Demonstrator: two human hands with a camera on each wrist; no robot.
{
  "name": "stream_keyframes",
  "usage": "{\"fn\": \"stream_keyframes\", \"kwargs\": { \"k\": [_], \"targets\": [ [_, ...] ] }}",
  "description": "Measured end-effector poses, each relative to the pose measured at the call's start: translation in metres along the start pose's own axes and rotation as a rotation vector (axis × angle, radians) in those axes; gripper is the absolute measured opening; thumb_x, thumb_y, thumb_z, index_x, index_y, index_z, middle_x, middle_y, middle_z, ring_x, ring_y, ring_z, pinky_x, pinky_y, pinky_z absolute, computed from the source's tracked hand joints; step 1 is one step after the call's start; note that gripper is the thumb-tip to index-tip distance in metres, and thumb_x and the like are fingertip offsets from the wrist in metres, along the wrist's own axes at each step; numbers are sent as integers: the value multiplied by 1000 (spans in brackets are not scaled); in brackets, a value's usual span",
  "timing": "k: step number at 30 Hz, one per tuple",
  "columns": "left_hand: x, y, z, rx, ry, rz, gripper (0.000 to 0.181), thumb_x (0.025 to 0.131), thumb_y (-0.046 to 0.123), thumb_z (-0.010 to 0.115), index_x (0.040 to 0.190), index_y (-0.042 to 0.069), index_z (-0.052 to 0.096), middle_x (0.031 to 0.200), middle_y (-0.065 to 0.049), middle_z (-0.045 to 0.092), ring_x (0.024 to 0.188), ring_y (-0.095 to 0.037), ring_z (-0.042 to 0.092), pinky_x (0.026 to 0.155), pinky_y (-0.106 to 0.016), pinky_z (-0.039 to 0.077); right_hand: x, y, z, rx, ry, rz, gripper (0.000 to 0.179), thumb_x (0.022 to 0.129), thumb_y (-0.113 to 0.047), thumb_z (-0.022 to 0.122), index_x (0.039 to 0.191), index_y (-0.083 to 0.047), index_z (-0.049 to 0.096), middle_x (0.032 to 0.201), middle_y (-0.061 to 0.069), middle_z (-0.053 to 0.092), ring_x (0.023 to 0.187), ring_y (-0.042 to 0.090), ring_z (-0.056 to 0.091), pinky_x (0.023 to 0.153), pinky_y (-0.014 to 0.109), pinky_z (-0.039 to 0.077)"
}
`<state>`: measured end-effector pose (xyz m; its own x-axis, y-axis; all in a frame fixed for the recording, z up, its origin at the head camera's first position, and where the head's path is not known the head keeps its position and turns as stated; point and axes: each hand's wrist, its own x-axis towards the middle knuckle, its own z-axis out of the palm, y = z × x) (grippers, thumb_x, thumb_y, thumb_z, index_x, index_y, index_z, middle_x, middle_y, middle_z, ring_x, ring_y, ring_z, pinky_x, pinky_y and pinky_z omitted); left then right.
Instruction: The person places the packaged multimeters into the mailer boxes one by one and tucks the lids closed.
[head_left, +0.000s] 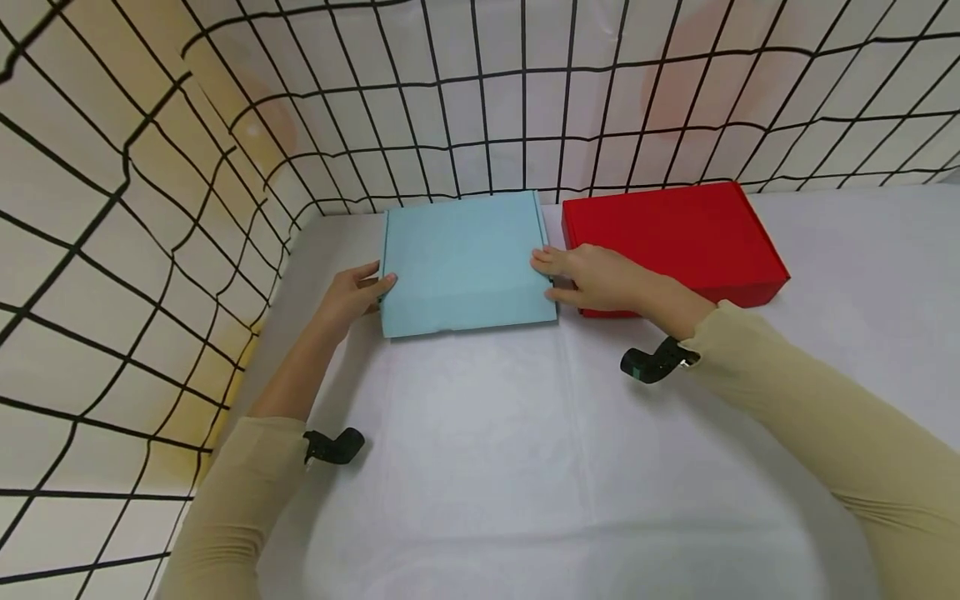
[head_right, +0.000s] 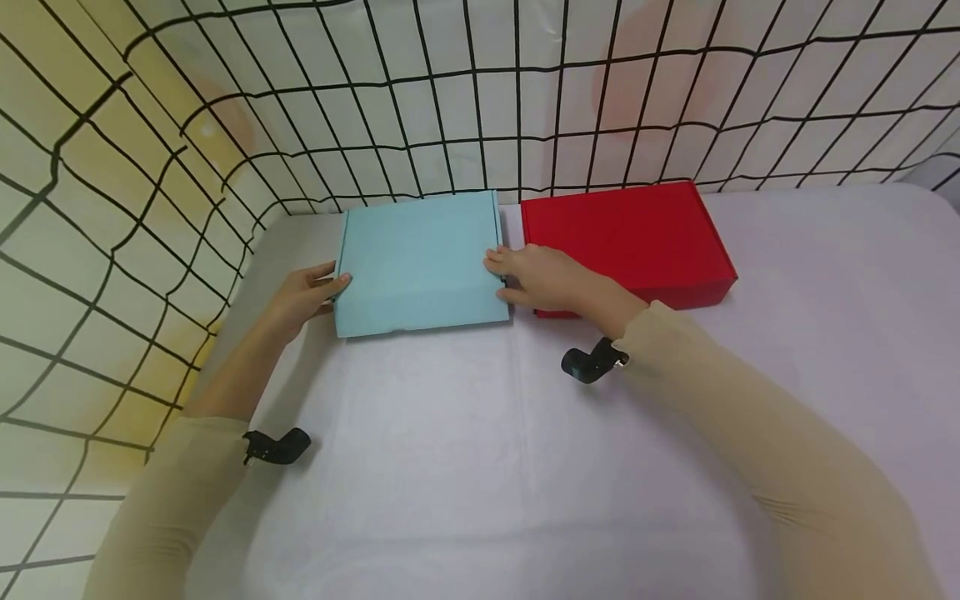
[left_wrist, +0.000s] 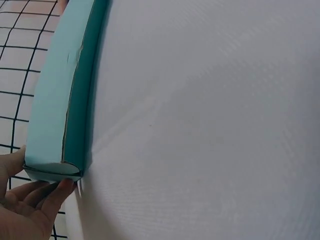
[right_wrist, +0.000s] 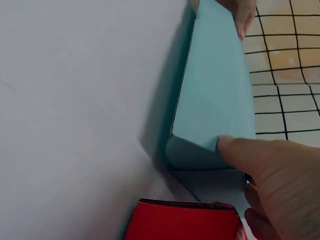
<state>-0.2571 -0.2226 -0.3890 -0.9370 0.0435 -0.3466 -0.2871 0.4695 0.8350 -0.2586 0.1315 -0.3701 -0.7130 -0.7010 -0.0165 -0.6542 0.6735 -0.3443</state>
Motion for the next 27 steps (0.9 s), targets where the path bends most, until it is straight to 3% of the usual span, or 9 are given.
{"fn": "stream_keyframes", "kwargs": {
  "k": [3,7,9,12,15,18,22,24,27],
  "targets": [
    [0,0,-1,17,-8,-1,69,90,36,54,144,9,22,145,-16,31,126,-27,41,100,-38,39,1,-3,2,-34,15,0,59,85,-23,63,136,-4,39,140,14,39,128,30,39,91,37,47],
    [-1,1,-4,31,-8,-1,69,90,34,55,144,7,22,145,-17,31,125,-28,43,99,-38,40,3,-6,4,-82,43,-3,58,84,-24,64,134,-3,42,138,16,42,127,31,40,94,44,43],
    [-1,2,-5,35,-12,-9,69,90,33,55,144,7,22,145,-17,31,124,-28,44,99,-38,40,4,-7,4,-96,53,-7,58,84,-24,65,133,-3,44,137,17,43,123,32,45,89,41,47],
    [-1,4,-6,42,-25,-26,70,90,34,55,144,6,22,145,-17,30,123,-28,45,100,-38,39,5,-7,4,-98,61,-11,56,84,-24,64,132,-2,45,135,18,44,114,33,52,72,31,53],
    [0,6,-6,56,-31,-48,70,90,34,55,144,7,21,146,-16,29,123,-28,45,101,-38,38,5,-7,4,-88,65,-3,55,84,-24,64,131,-2,46,134,19,45,98,31,62,53,24,45],
    [1,8,-5,60,-36,-54,69,90,33,55,144,7,21,147,-16,27,124,-29,44,101,-39,38,5,-6,5,-91,80,9,55,83,-25,65,131,-4,47,133,17,47,82,26,66,46,21,34],
    [2,9,-6,59,-33,-52,69,90,32,56,144,5,22,147,-15,26,123,-29,45,100,-39,39,6,-5,8,-181,96,-18,54,84,-28,63,130,-4,48,133,16,48,104,28,60,45,23,29],
    [3,9,-7,51,-36,-52,69,89,31,56,143,4,23,147,-14,26,121,-30,47,100,-39,39,6,-4,10,-227,104,-37,56,84,-30,62,130,-3,49,132,15,49,120,29,49,47,23,34],
    [3,9,-9,41,-42,-53,69,88,32,58,142,5,26,145,-14,32,117,-30,51,100,-39,39,6,-3,13,-247,128,-60,58,82,-32,64,128,-1,50,131,16,49,121,30,47,54,26,46]
  ]
}}
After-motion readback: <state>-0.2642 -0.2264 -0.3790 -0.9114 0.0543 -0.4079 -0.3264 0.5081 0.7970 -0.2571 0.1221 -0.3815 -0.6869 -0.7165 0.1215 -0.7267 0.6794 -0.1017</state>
